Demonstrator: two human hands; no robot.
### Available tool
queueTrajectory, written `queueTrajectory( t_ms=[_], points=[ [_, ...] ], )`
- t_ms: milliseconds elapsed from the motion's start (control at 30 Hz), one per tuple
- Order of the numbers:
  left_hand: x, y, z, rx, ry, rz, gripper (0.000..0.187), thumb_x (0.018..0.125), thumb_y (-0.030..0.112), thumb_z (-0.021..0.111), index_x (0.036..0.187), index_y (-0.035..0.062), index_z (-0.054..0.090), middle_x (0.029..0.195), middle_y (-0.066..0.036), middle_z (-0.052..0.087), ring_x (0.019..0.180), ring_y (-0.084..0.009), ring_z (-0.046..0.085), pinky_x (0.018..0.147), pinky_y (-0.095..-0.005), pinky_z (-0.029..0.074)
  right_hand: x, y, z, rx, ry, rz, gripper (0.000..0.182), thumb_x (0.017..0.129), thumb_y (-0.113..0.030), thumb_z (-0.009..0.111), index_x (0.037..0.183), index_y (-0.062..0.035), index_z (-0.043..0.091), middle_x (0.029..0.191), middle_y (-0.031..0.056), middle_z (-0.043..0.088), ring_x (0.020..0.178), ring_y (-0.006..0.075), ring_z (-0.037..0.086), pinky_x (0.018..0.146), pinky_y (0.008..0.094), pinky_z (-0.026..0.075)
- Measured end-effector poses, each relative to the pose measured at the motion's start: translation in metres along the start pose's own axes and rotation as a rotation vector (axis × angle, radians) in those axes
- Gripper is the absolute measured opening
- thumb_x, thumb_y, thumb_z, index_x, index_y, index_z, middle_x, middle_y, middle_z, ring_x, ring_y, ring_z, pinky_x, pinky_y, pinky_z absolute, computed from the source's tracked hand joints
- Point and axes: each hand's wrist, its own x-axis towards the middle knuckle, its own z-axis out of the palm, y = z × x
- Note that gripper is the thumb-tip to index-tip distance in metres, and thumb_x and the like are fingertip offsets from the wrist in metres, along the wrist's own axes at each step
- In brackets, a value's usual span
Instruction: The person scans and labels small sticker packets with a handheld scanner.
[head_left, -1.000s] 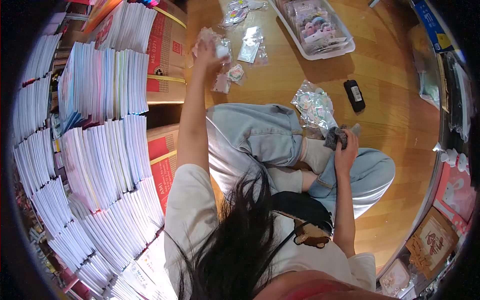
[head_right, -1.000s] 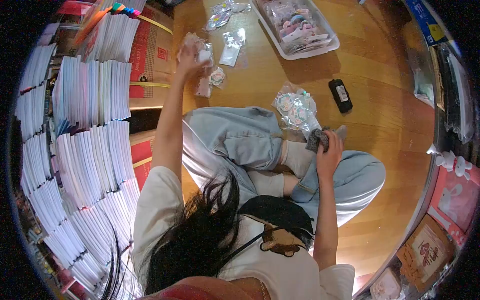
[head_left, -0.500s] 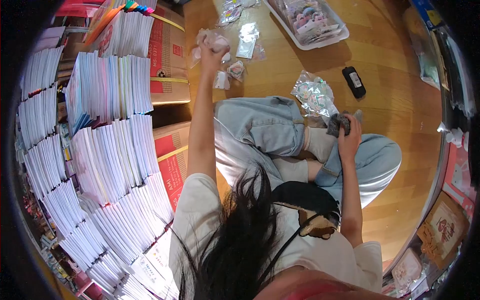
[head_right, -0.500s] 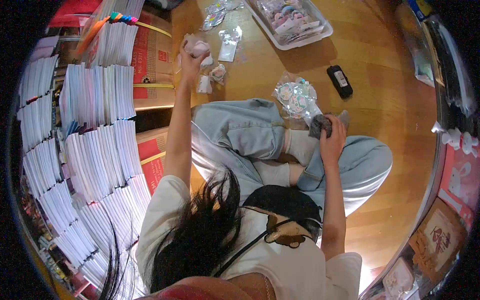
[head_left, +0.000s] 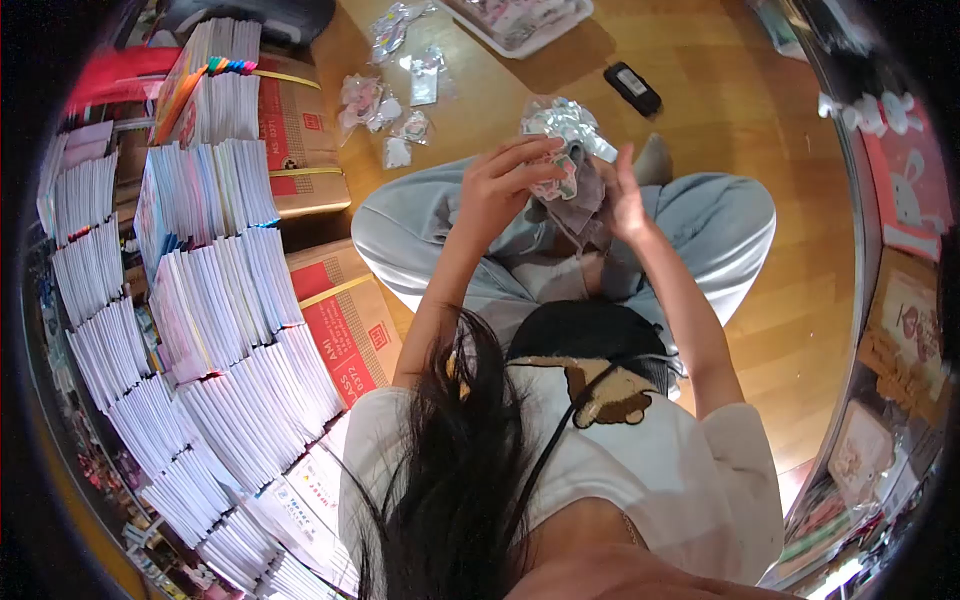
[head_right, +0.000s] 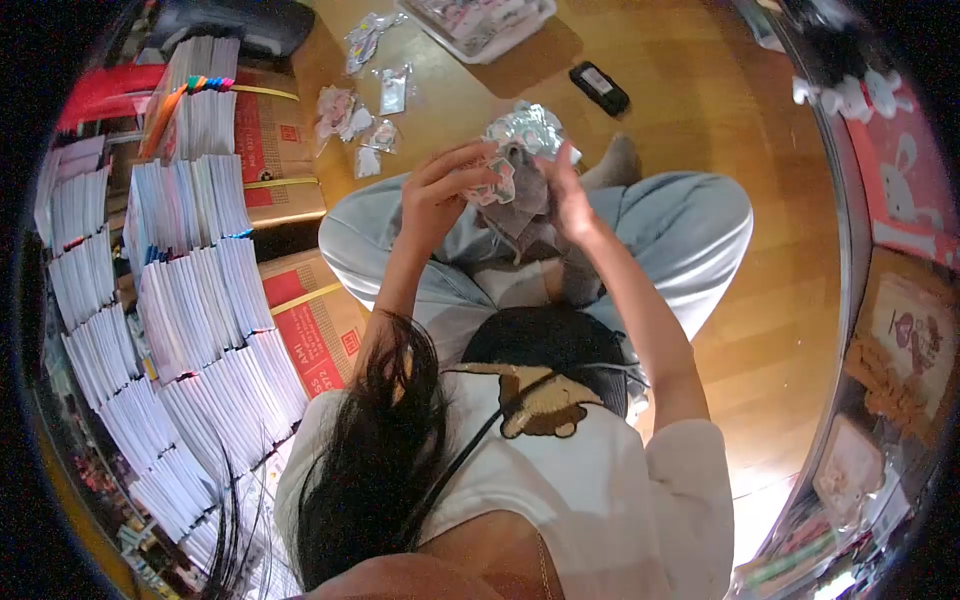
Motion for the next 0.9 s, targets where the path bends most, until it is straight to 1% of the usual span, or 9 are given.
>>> queueTrajectory(
  t_ms=[133,200,300,400,467,567,600,700,900],
  points=[
    [-0.004,0.017,0.010,0.048,-0.009,-0.128,0.039,0.063,-0.011,0.055,0.093,0.0106,0.067,0.116,-0.006,0.057,0.108,-0.0261,0.053,0.089,-0.0323,0.044,0.006,-0.004,-0.012,-0.750,-0.085,-0.015,0.067,0.086,-0.053,0.048,0.119,0.0056,0.047,0.114,0.0108,0.053,0.105,0.0177,0.048,0.091,0.0282,0.035],
    [-0.002,0.025,0.013,0.015,0.133,-0.322,0.033,0.070,-0.010,0.054,0.095,0.0059,0.067,0.119,-0.009,0.055,0.111,-0.0251,0.052,0.093,-0.0319,0.040,0.005,-0.004,-0.017,-0.709,-0.078,-0.027,0.068,0.085,-0.053,0.049,0.119,0.0064,0.047,0.114,0.0118,0.053,0.105,0.0175,0.048,0.091,0.0285,0.035],
    [-0.005,0.023,0.021,-0.628,0.333,-0.765,0.027,0.081,-0.002,0.052,0.108,-0.0010,0.059,0.119,-0.012,0.055,0.110,-0.0221,0.052,0.095,-0.0320,0.037,0.008,0.000,-0.029,-0.721,-0.055,-0.073,0.068,0.085,-0.052,0.051,0.118,0.0071,0.047,0.112,0.0134,0.053,0.104,0.0173,0.048,0.090,0.0287,0.036],
    [-0.017,0.009,0.018,-0.316,-0.076,-0.661,0.026,0.088,0.010,0.052,0.111,-0.0022,0.056,0.116,-0.011,0.056,0.107,-0.0195,0.053,0.093,-0.0309,0.038,0.008,-0.003,-0.033,-0.847,-0.098,-0.103,0.066,0.087,-0.051,0.047,0.120,0.0058,0.046,0.113,0.0119,0.053,0.104,0.0173,0.048,0.090,0.0285,0.036],
    [-0.010,0.022,0.019,-0.379,0.027,-0.709,0.026,0.088,0.013,0.053,0.106,-0.0045,0.059,0.110,-0.013,0.059,0.103,-0.0188,0.055,0.090,-0.0294,0.039,0.001,-0.016,-0.022,-0.934,-0.166,-0.148,0.065,0.089,-0.052,0.041,0.122,0.0038,0.045,0.114,0.0106,0.053,0.104,0.0178,0.048,0.092,0.0289,0.036],
    [0.019,0.062,0.001,-1.075,0.345,-0.861,0.023,0.086,0.015,0.058,0.093,-0.0061,0.063,0.100,-0.013,0.063,0.095,-0.0163,0.057,0.084,-0.0256,0.041,0.002,0.000,-0.029,-0.302,-0.051,-0.167,0.062,0.093,-0.051,0.030,0.123,0.0002,0.045,0.113,0.0076,0.054,0.103,0.0164,0.050,0.093,0.0289,0.036],
    [0.027,0.071,-0.003,-1.408,0.484,-0.911,0.022,0.085,0.015,0.059,0.088,-0.0064,0.065,0.096,-0.013,0.064,0.092,-0.0153,0.058,0.082,-0.0242,0.042,0.004,-0.008,-0.029,-0.196,-0.239,-0.127,0.064,0.093,-0.053,0.021,0.124,-0.0015,0.045,0.113,0.0061,0.054,0.103,0.0149,0.050,0.094,0.0286,0.036],
    [0.026,0.055,0.009,-0.525,0.331,-0.891,0.023,0.084,0.015,0.061,0.091,-0.0067,0.065,0.088,-0.010,0.065,0.084,-0.0119,0.059,0.078,-0.0230,0.043,0.000,-0.022,-0.013,-0.159,-0.029,-0.042,0.063,0.094,-0.051,0.019,0.122,-0.0013,0.046,0.112,0.0048,0.054,0.102,0.0132,0.050,0.094,0.0269,0.036],
    [0.023,0.043,0.026,-0.575,0.388,-0.955,0.025,0.084,0.021,0.062,0.092,-0.0016,0.066,0.081,-0.003,0.065,0.070,-0.0072,0.056,0.064,-0.0207,0.042,0.013,-0.003,-0.035,-0.299,-0.074,-0.084,0.083,0.085,-0.066,0.019,0.135,-0.0009,0.029,0.134,0.0115,0.038,0.122,0.0200,0.037,0.104,0.0317,0.026]
  ],
)
